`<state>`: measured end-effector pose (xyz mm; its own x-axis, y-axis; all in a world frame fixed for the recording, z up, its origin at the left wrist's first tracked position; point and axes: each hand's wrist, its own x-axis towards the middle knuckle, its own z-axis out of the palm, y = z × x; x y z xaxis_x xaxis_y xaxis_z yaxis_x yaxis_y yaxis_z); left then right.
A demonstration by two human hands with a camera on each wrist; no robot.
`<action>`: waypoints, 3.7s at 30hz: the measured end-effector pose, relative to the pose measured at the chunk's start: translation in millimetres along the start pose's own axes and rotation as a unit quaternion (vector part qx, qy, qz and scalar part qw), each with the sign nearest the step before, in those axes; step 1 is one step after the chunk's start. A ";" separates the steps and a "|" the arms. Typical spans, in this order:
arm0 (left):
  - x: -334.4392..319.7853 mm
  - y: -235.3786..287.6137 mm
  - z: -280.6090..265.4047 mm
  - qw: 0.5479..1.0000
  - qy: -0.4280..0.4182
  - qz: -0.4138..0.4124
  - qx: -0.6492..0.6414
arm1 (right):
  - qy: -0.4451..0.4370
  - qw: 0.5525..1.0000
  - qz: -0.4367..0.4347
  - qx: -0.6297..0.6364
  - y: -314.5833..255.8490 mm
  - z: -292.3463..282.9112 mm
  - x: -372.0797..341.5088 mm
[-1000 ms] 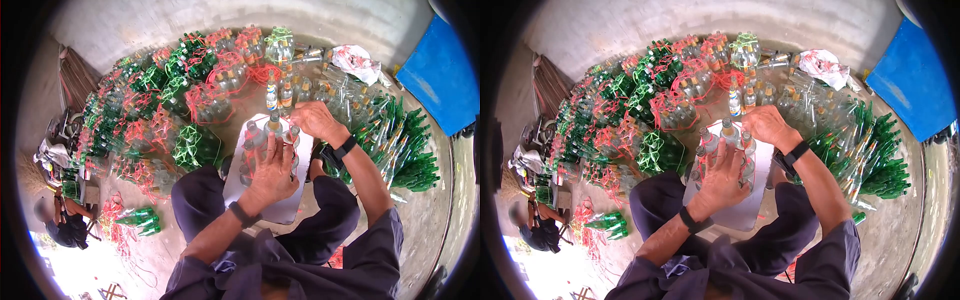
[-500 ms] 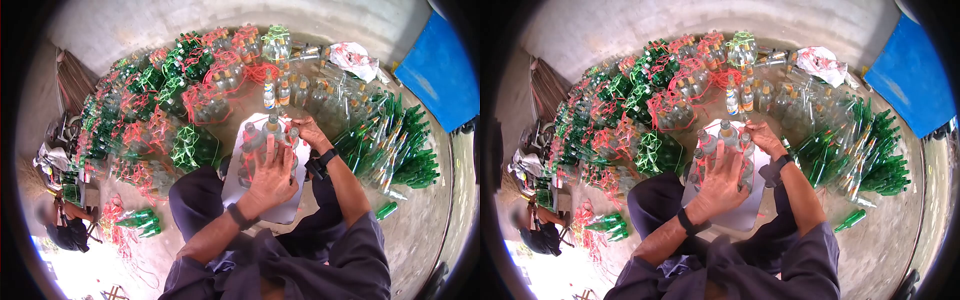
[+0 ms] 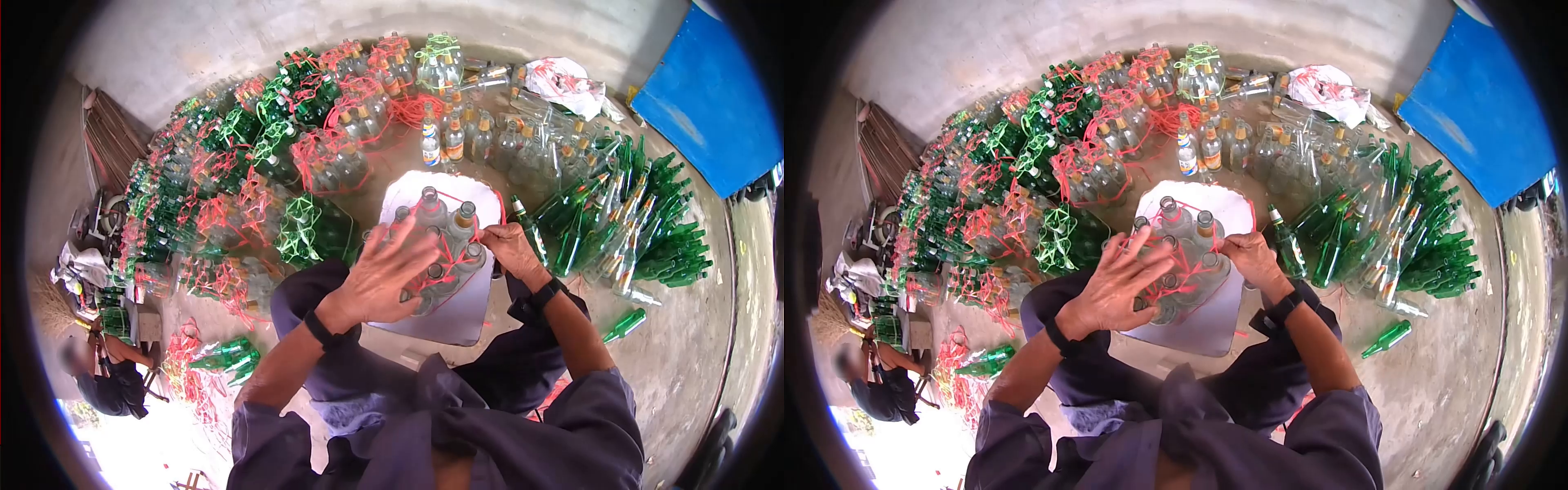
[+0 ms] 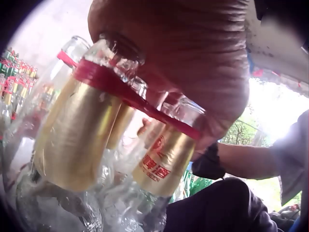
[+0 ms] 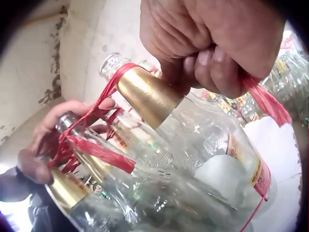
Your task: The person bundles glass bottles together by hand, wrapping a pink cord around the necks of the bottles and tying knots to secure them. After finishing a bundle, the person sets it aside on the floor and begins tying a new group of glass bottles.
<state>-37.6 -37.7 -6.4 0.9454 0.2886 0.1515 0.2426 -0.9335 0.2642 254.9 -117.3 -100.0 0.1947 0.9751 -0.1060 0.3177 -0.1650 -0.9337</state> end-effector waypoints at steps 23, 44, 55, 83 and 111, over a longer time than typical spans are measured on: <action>-47.0 -48.0 5.1 0.962 0.068 -0.170 -0.204 | 0.039 0.995 -0.090 0.019 -5.9 50.0 -53.2; -25.1 5.0 -36.1 0.984 0.081 -0.144 -0.065 | 0.111 0.958 -0.234 -0.122 7.8 50.4 -45.4; 42.7 19.9 18.2 0.998 0.004 -0.014 -0.065 | 0.113 0.983 -0.060 -0.131 1.9 57.3 -34.7; 49.9 21.4 1.3 0.997 -0.035 -0.070 -0.027 | 0.112 0.983 -0.113 -0.087 -3.1 57.1 -42.9; 30.7 -9.3 2.4 0.971 0.095 -0.194 -0.102 | 0.027 0.986 -0.135 0.091 -28.4 47.2 -45.6</action>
<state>-10.3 -20.7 -6.4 0.7300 0.6619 0.1702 0.5058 -0.6908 0.5167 193.2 -150.0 -84.7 0.1763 0.9699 0.1679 0.1932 0.1331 -0.9721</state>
